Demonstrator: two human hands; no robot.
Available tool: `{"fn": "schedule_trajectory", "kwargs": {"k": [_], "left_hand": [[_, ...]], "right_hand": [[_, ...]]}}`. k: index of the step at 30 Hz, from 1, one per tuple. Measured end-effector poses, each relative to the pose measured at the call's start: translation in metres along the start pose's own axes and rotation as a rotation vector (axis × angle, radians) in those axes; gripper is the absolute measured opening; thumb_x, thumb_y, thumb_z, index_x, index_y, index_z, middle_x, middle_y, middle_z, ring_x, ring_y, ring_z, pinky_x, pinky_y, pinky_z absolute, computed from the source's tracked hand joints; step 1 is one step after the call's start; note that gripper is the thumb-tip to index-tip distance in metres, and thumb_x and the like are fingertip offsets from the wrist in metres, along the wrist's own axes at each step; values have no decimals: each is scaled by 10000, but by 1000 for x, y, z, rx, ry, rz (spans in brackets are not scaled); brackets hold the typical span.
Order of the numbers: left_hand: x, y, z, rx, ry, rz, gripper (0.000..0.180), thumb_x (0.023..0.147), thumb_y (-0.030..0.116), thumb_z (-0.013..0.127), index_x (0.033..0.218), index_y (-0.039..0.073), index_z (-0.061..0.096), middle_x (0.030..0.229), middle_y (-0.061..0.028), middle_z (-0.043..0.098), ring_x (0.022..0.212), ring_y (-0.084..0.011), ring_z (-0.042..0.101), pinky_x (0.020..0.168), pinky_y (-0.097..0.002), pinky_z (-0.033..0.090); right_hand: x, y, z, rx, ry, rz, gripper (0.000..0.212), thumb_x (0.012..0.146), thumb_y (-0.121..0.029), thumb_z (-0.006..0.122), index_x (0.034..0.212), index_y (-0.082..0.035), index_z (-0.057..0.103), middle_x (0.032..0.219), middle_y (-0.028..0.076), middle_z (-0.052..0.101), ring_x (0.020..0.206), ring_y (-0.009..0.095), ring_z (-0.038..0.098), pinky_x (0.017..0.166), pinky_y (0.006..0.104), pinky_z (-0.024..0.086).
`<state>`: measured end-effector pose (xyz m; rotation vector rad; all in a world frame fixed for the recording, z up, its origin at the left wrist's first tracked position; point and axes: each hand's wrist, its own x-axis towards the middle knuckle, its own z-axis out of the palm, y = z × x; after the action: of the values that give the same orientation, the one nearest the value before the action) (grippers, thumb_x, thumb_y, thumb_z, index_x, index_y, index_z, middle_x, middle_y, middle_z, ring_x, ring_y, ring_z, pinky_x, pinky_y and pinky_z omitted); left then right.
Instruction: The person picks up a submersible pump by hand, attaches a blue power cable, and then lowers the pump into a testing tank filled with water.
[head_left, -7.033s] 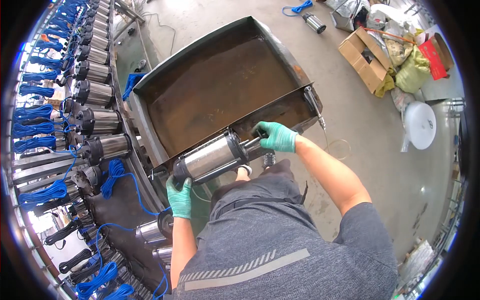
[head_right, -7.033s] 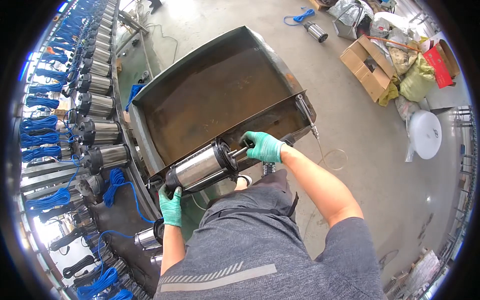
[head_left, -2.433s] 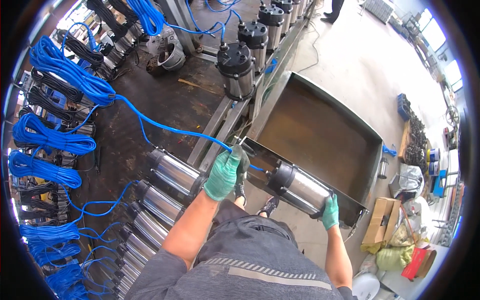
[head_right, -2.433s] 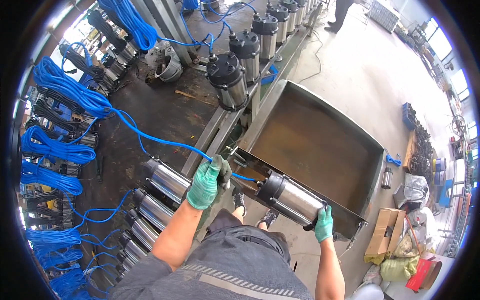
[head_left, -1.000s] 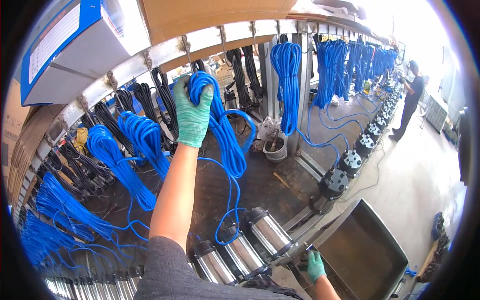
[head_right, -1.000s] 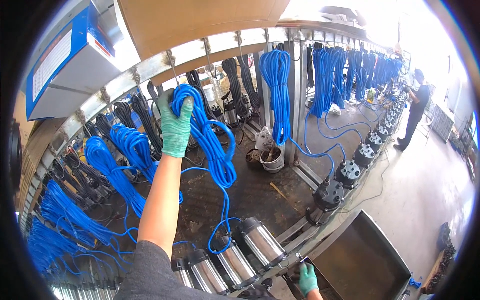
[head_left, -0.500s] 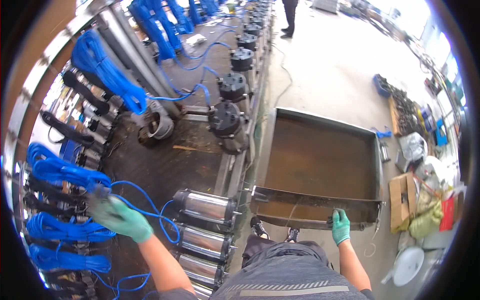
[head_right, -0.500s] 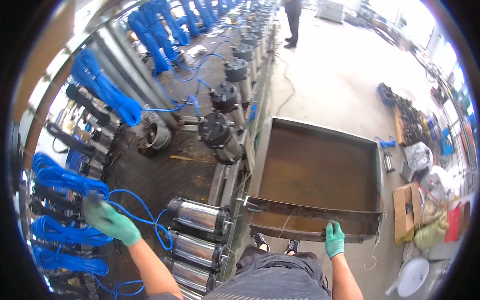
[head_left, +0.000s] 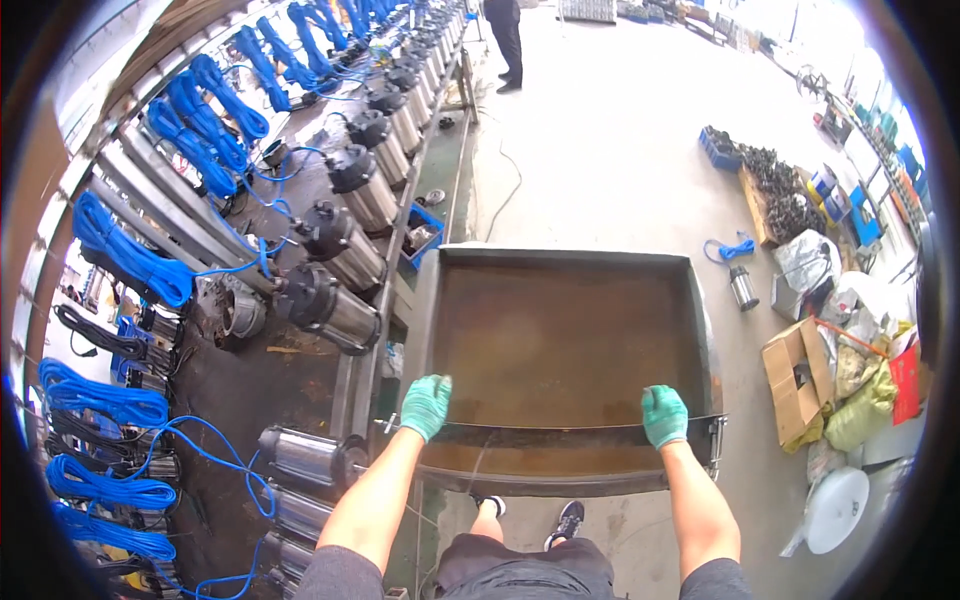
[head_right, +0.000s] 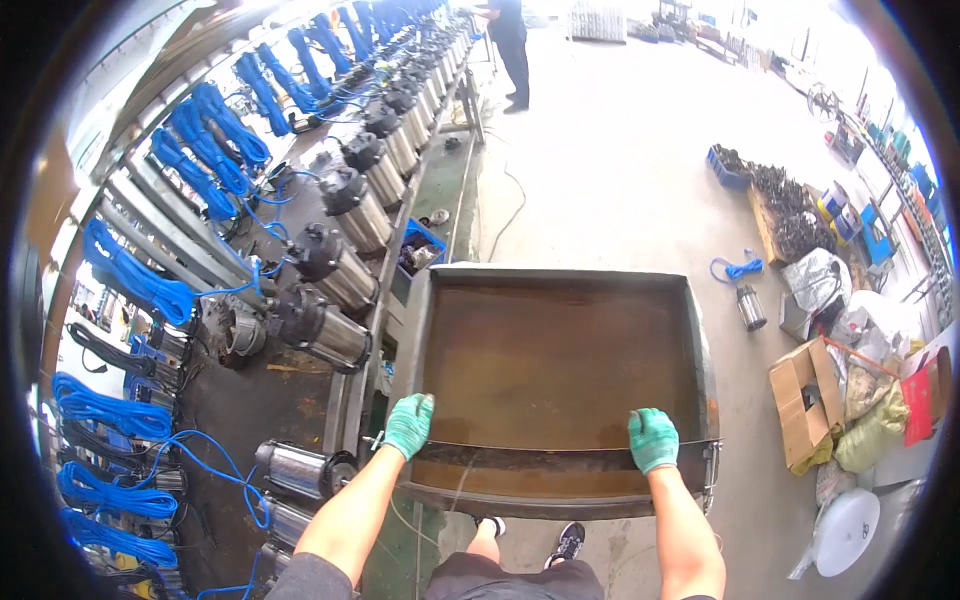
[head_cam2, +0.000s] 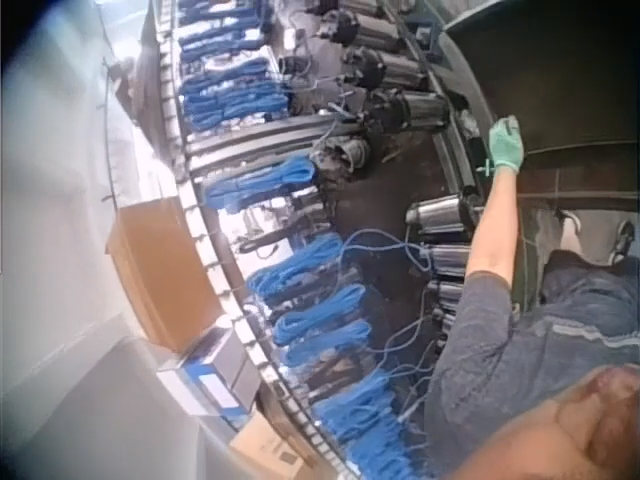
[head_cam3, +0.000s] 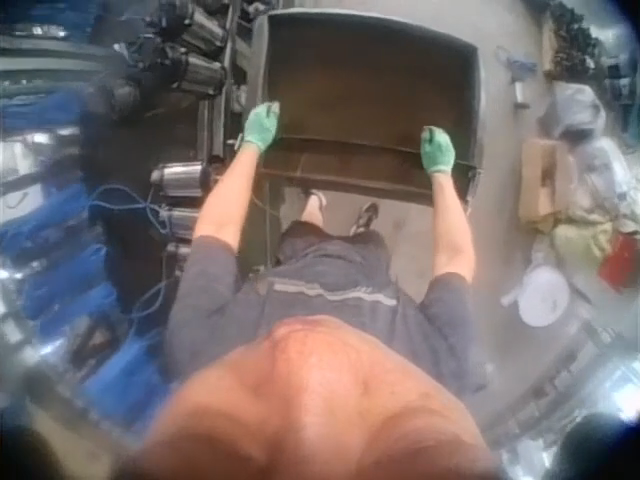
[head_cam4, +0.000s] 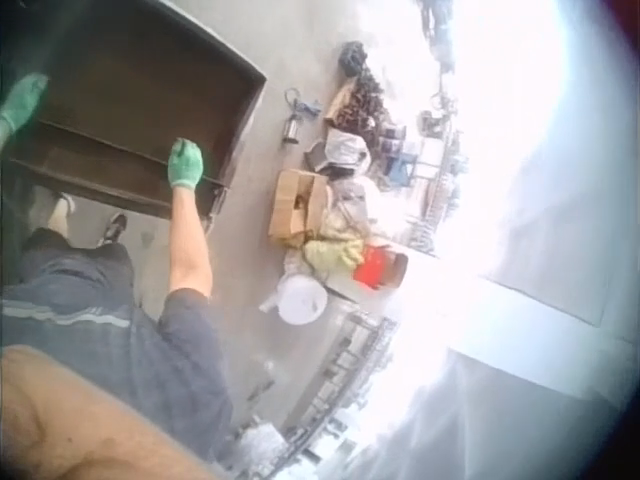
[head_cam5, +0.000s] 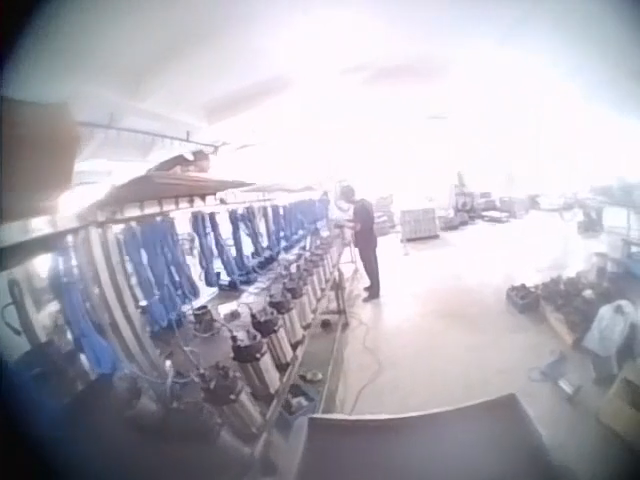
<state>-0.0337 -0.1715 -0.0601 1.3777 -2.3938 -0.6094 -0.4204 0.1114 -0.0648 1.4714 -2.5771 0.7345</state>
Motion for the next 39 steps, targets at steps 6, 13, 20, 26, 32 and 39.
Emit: {"fn": "schedule_trajectory", "kwargs": {"k": [6,13,20,26,32,39], "left_hand": [[5,50,8,313,-49,-342,519,1003,513,435,831,90,682,833,-202,694,829,-422,669,768,-525,513],[26,52,13,366,-53,-374,519,992,530,445,817,110,695,835,-189,705,829,-402,681,756,-516,518],[73,62,16,357,-108,-402,527,997,537,441,874,106,720,894,-192,714,885,-397,683,800,-497,523],[118,55,23,334,-78,-427,527,989,549,455,889,111,729,908,-201,709,915,-411,674,814,-502,523],[177,63,22,350,-126,-449,572,993,582,422,984,111,746,1003,-201,721,995,-389,679,878,-494,527],[257,62,27,374,-142,-422,605,1001,582,377,1043,102,744,1067,-203,715,1034,-389,672,902,-496,522]], "right_hand": [[1,-6,2,-61,-39,106,369,999,-383,526,749,-125,611,735,112,635,672,350,637,606,474,507],[15,-4,11,-73,20,121,360,999,-329,535,705,-124,572,674,112,604,603,339,617,544,452,488],[56,7,26,-109,46,109,350,1008,-328,529,734,-124,603,657,118,624,572,349,616,532,448,493],[110,5,38,-164,54,90,371,1011,-343,523,723,-126,608,665,135,644,579,369,629,537,467,508],[164,12,56,-164,82,111,406,1016,-386,505,718,-130,609,662,155,646,598,397,634,549,488,512],[242,17,76,-229,-2,203,467,1033,-461,428,815,-133,680,752,198,686,707,432,668,650,539,531]]}}
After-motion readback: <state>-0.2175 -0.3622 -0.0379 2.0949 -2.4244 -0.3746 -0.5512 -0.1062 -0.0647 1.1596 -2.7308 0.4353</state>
